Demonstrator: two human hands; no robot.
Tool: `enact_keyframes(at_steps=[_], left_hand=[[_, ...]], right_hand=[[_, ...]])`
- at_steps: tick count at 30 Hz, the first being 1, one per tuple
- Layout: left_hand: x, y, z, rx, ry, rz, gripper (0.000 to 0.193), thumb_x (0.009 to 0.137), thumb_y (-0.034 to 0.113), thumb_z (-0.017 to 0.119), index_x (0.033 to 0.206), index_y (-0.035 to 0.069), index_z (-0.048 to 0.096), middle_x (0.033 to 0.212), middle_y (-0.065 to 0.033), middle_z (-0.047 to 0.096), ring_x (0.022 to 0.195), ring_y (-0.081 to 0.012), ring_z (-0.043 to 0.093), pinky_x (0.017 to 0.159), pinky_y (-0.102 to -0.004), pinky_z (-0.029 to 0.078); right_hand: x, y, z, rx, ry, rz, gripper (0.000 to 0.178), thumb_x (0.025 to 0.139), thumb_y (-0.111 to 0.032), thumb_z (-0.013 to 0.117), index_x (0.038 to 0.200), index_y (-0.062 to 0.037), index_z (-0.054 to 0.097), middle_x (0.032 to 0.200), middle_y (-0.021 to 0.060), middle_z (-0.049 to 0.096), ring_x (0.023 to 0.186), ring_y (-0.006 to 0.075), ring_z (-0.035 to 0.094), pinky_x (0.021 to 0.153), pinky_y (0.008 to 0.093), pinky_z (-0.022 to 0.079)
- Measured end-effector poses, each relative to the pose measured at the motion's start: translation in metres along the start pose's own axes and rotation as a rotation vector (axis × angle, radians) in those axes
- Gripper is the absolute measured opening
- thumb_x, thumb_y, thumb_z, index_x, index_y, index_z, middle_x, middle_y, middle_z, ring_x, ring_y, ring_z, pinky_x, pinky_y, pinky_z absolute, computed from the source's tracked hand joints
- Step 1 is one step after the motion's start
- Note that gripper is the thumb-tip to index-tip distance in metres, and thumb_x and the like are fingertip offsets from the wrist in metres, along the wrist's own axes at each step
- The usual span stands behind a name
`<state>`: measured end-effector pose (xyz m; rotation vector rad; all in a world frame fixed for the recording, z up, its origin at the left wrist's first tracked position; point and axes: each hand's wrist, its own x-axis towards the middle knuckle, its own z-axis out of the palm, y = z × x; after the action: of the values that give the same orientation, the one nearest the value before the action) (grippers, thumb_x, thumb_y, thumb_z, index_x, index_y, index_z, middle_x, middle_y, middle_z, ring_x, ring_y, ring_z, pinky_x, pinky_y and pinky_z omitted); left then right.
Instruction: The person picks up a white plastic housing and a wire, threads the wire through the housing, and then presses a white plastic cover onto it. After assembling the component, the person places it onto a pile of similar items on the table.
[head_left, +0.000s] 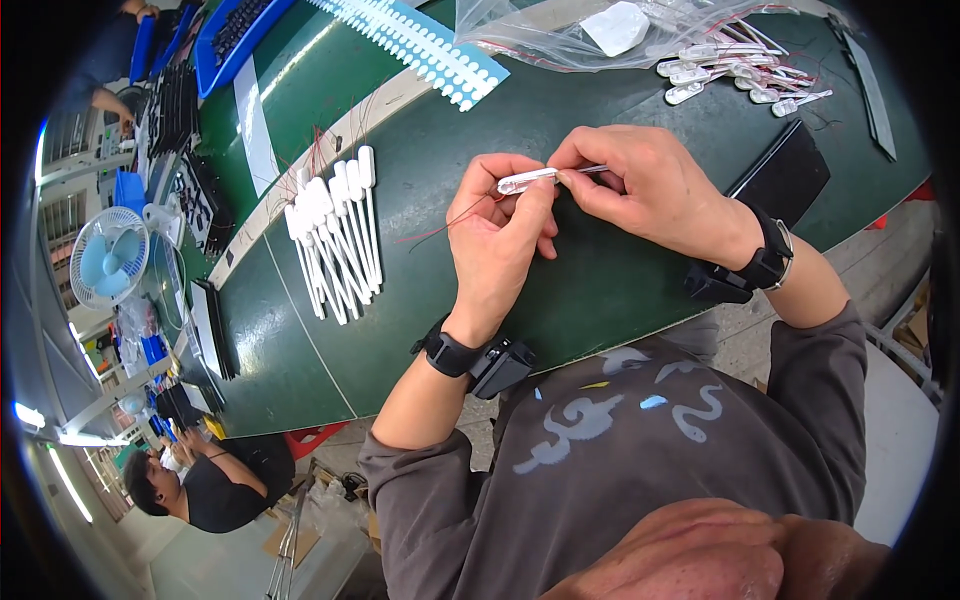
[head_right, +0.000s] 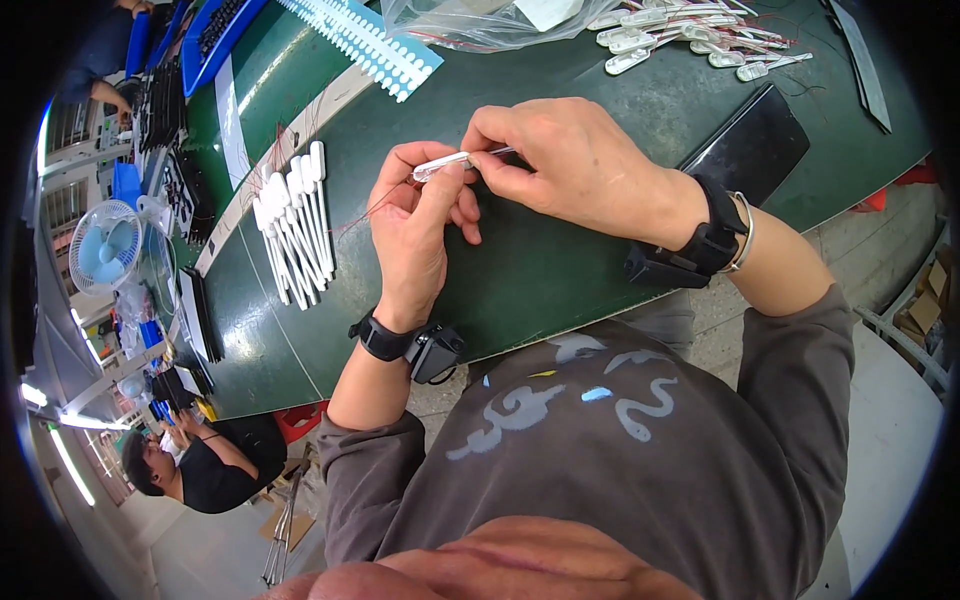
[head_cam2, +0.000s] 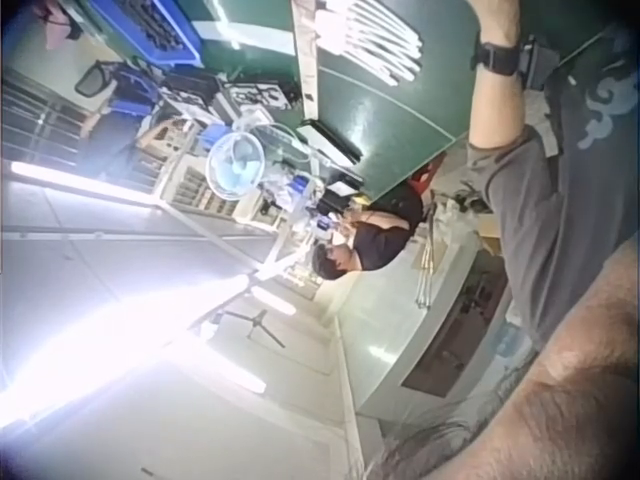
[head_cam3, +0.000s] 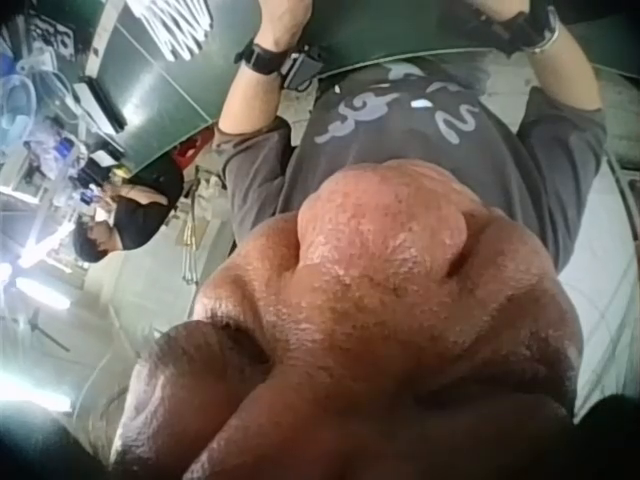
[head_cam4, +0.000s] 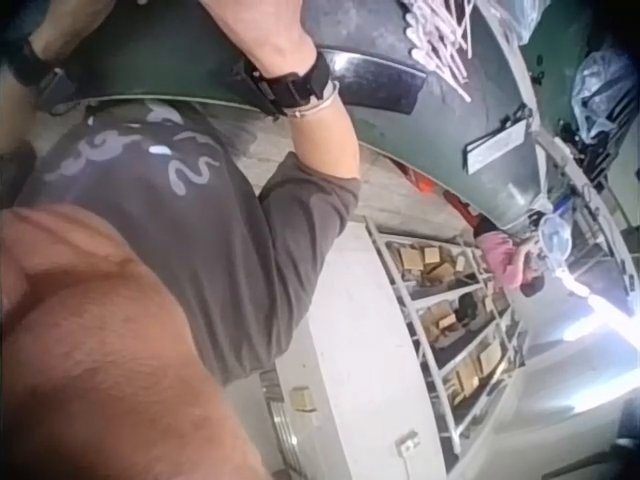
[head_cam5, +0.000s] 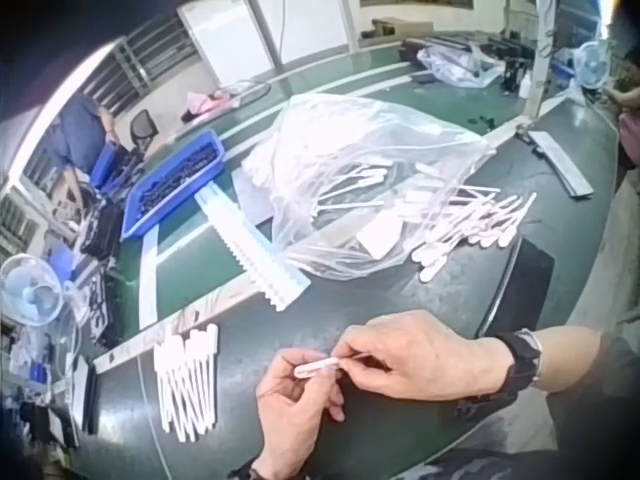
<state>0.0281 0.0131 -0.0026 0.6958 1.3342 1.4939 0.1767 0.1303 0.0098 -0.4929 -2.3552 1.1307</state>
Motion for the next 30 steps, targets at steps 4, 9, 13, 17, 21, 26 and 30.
enact_keyframes(at_steps=[4, 9, 13, 17, 21, 26, 30], left_hand=[[-0.001, 0.003, 0.003, 0.010, 0.018, -0.015, 0.015, 0.093, 0.008, 0.062, 0.104, 0.000, 0.055, 0.083, -0.0084, 0.064, 0.061, -0.0106, 0.060, 0.047, -0.0235, 0.049], [-0.004, -0.002, 0.003, -0.002, 0.033, -0.041, 0.014, 0.093, 0.008, 0.061, 0.103, 0.002, 0.053, 0.084, -0.0058, 0.063, 0.062, -0.0060, 0.058, 0.047, -0.0203, 0.047], [-0.003, 0.000, 0.003, -0.022, 0.010, -0.058, 0.014, 0.093, 0.010, 0.061, 0.103, 0.002, 0.054, 0.082, -0.0052, 0.062, 0.061, -0.0060, 0.057, 0.046, -0.0206, 0.046], [-0.001, 0.006, 0.001, 0.010, 0.001, -0.117, 0.016, 0.094, 0.012, 0.062, 0.103, 0.002, 0.055, 0.081, -0.0046, 0.061, 0.061, -0.0061, 0.056, 0.047, -0.0213, 0.046], [-0.001, 0.005, 0.002, -0.025, -0.002, -0.111, 0.018, 0.095, 0.015, 0.064, 0.104, 0.002, 0.055, 0.081, -0.0045, 0.061, 0.061, -0.0063, 0.056, 0.048, -0.0217, 0.047], [0.000, 0.006, 0.002, -0.015, -0.007, -0.105, 0.022, 0.095, 0.017, 0.064, 0.109, 0.001, 0.056, 0.082, -0.0043, 0.062, 0.061, -0.0062, 0.056, 0.049, -0.0217, 0.047], [-0.001, 0.008, 0.003, -0.052, -0.006, -0.052, 0.030, 0.096, 0.017, 0.064, 0.119, 0.001, 0.056, 0.084, -0.0038, 0.061, 0.060, -0.0054, 0.054, 0.049, -0.0213, 0.047]], right_hand=[[-0.001, 0.000, 0.001, -0.055, 0.013, -0.042, 0.009, 0.087, -0.004, 0.064, 0.095, -0.0011, 0.063, 0.074, 0.0079, 0.062, 0.060, 0.0168, 0.056, 0.052, 0.0289, 0.041], [-0.002, -0.001, 0.001, -0.066, -0.016, -0.043, 0.009, 0.088, -0.006, 0.064, 0.095, -0.0010, 0.064, 0.074, 0.0068, 0.062, 0.062, 0.0151, 0.056, 0.053, 0.0287, 0.042], [0.001, -0.003, -0.005, 0.191, -0.134, 0.172, 0.011, 0.092, -0.010, 0.062, 0.097, -0.0003, 0.064, 0.075, 0.0038, 0.064, 0.065, 0.0101, 0.057, 0.058, 0.0257, 0.043], [0.006, 0.000, -0.011, 0.414, -0.249, 0.341, 0.017, 0.096, -0.015, 0.059, 0.099, 0.0003, 0.064, 0.077, 0.0013, 0.065, 0.070, 0.0057, 0.057, 0.064, 0.0223, 0.043], [0.009, 0.009, -0.013, 0.526, -0.311, 0.388, 0.019, 0.098, -0.017, 0.057, 0.100, 0.0001, 0.064, 0.078, 0.0005, 0.065, 0.072, 0.0040, 0.056, 0.066, 0.0205, 0.043], [0.011, 0.010, -0.015, 0.556, -0.308, 0.401, 0.019, 0.098, -0.017, 0.057, 0.102, -0.0003, 0.064, 0.078, 0.0001, 0.065, 0.073, 0.0038, 0.056, 0.067, 0.0201, 0.043], [0.008, 0.008, -0.012, 0.485, -0.267, 0.383, 0.018, 0.097, -0.017, 0.057, 0.102, -0.0006, 0.064, 0.078, -0.0009, 0.065, 0.071, 0.0024, 0.054, 0.064, 0.0191, 0.040]])
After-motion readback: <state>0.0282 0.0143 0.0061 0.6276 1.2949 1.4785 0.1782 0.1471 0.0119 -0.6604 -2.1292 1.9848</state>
